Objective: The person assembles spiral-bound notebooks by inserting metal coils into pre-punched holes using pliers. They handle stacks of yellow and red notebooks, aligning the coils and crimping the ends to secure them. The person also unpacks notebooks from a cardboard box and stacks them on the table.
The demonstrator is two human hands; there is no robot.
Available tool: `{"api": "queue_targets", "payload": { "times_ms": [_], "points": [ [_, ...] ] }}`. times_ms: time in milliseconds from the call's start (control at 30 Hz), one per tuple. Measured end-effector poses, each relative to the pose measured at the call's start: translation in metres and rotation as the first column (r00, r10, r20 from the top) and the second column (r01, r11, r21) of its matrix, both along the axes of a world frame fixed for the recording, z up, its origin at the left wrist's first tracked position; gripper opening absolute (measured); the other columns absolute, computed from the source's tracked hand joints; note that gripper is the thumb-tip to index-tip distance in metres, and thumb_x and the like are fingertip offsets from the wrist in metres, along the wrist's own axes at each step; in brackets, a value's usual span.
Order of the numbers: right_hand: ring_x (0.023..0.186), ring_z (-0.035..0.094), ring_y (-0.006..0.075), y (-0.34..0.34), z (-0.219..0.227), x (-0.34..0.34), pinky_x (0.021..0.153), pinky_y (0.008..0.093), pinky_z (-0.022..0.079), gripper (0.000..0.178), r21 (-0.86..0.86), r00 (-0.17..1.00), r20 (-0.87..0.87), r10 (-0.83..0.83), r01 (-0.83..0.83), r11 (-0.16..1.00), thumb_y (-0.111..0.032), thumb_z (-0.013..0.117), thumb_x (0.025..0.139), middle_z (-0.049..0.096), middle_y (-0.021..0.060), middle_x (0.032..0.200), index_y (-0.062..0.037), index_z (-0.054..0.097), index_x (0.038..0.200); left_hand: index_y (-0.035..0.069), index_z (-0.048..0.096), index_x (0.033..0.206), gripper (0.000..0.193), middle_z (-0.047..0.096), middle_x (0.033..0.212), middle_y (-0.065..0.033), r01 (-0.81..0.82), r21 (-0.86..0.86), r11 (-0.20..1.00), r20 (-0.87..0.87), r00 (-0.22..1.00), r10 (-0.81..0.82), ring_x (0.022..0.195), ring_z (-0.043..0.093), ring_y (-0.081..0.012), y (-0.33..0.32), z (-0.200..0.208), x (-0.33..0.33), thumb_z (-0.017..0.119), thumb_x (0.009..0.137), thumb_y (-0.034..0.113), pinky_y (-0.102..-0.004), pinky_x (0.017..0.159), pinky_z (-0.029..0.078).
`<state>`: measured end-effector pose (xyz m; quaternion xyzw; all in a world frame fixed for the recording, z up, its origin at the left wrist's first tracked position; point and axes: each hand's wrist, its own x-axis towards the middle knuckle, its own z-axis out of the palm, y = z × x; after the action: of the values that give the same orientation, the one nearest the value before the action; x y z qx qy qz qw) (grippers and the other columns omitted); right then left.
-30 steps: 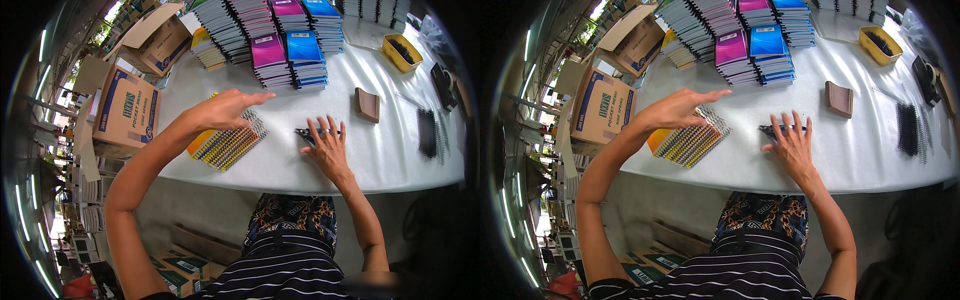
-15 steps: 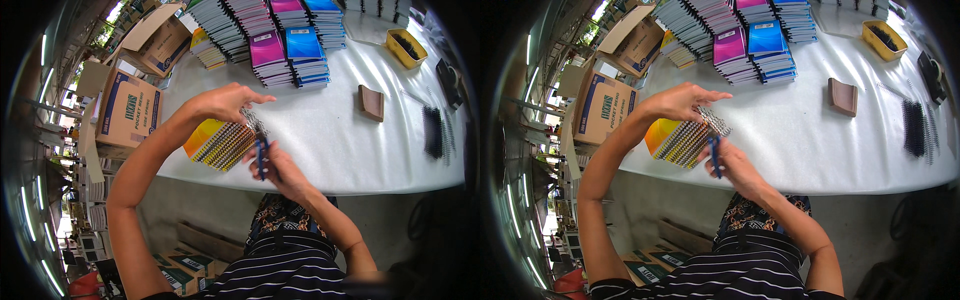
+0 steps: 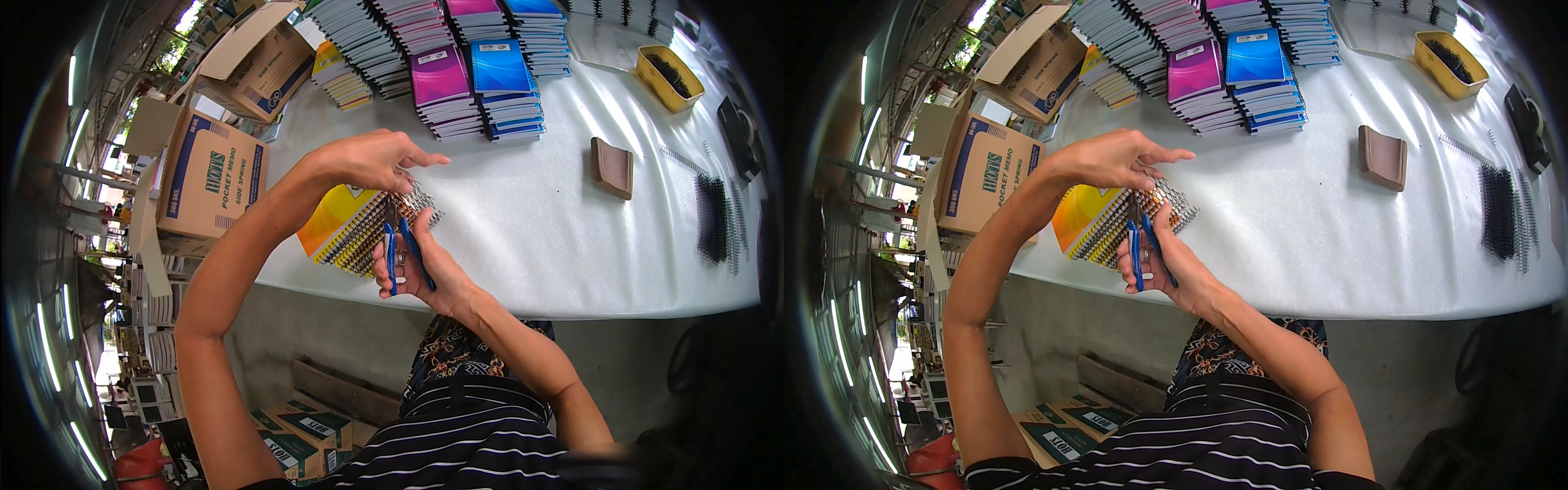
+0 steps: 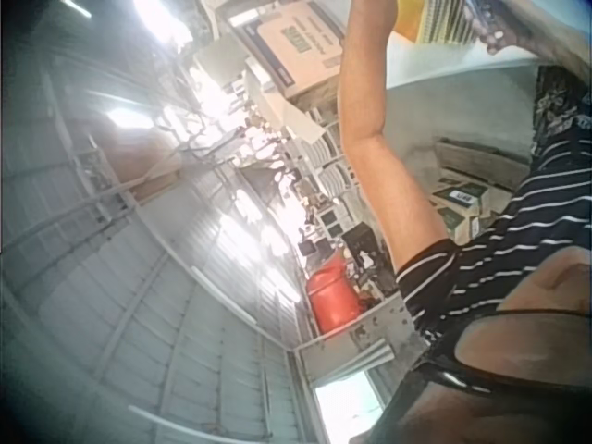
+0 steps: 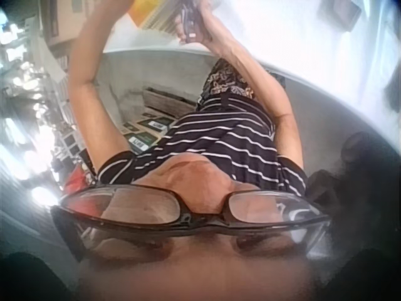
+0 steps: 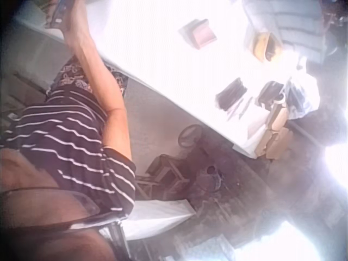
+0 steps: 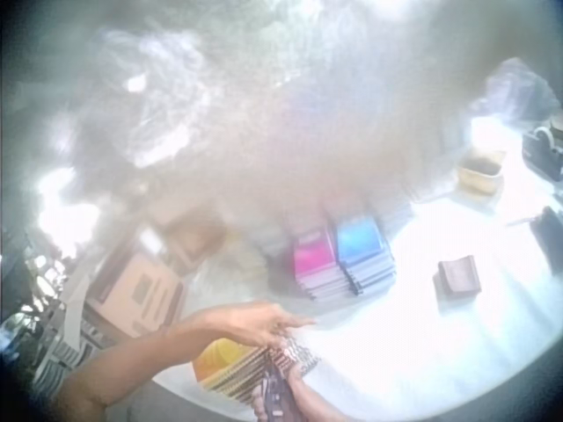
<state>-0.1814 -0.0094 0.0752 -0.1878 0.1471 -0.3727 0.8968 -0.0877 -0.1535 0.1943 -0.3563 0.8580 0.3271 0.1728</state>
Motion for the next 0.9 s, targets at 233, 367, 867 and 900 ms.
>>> {"api": "queue_targets", "payload": {
  "times_ms": [233,367,867,900],
  "points": [
    [0.059,0.049,0.0158,-0.007,-0.004,-0.001,0.058,0.0304,0.044,0.078,0.017,0.994,0.102,0.049,-0.051,0.999,-0.076,0.016,0.088,0.052,0.0029,0.069,-0.0065,0.053,0.089,0.008,0.046,0.138,0.065,0.061,0.125,-0.0170,0.046,-0.031,0.998,-0.018,0.999,-0.046,0.105,0.065,-0.0292,-0.001,-0.004,0.000,0.068,0.078,-0.003,-0.0365,0.089,0.053],
    [0.053,0.045,0.0137,-0.002,0.011,0.003,0.051,0.0282,0.041,0.076,0.093,0.999,-0.019,-0.039,0.041,0.995,-0.076,0.018,0.088,0.049,0.0013,0.063,-0.0075,0.052,0.086,0.010,0.045,0.139,0.068,0.063,0.117,-0.0218,0.068,-0.064,0.996,0.004,0.998,-0.067,0.104,0.065,-0.0313,0.000,-0.005,0.000,0.069,0.076,0.000,-0.0378,0.089,0.053],
    [0.068,0.058,0.0186,0.006,-0.003,0.005,0.067,0.0337,0.052,0.079,0.028,0.998,-0.021,-0.056,0.056,0.998,-0.075,0.016,0.088,0.058,0.0049,0.076,-0.0066,0.055,0.093,0.009,0.047,0.138,0.072,0.057,0.124,-0.0268,0.062,-0.064,0.996,-0.064,0.996,-0.066,0.106,0.063,-0.0358,-0.003,-0.010,0.001,0.071,0.071,-0.001,-0.0409,0.090,0.052],
    [0.066,0.056,0.0178,0.006,-0.002,0.006,0.065,0.0329,0.051,0.078,0.042,0.997,-0.030,-0.064,0.065,0.997,-0.075,0.017,0.088,0.057,0.0044,0.074,-0.0067,0.055,0.092,0.009,0.047,0.138,0.072,0.058,0.121,-0.0288,0.066,-0.068,0.996,-0.082,0.994,-0.071,0.102,0.064,-0.0355,-0.003,-0.011,0.003,0.070,0.070,0.000,-0.0396,0.087,0.053]
  ]
}}
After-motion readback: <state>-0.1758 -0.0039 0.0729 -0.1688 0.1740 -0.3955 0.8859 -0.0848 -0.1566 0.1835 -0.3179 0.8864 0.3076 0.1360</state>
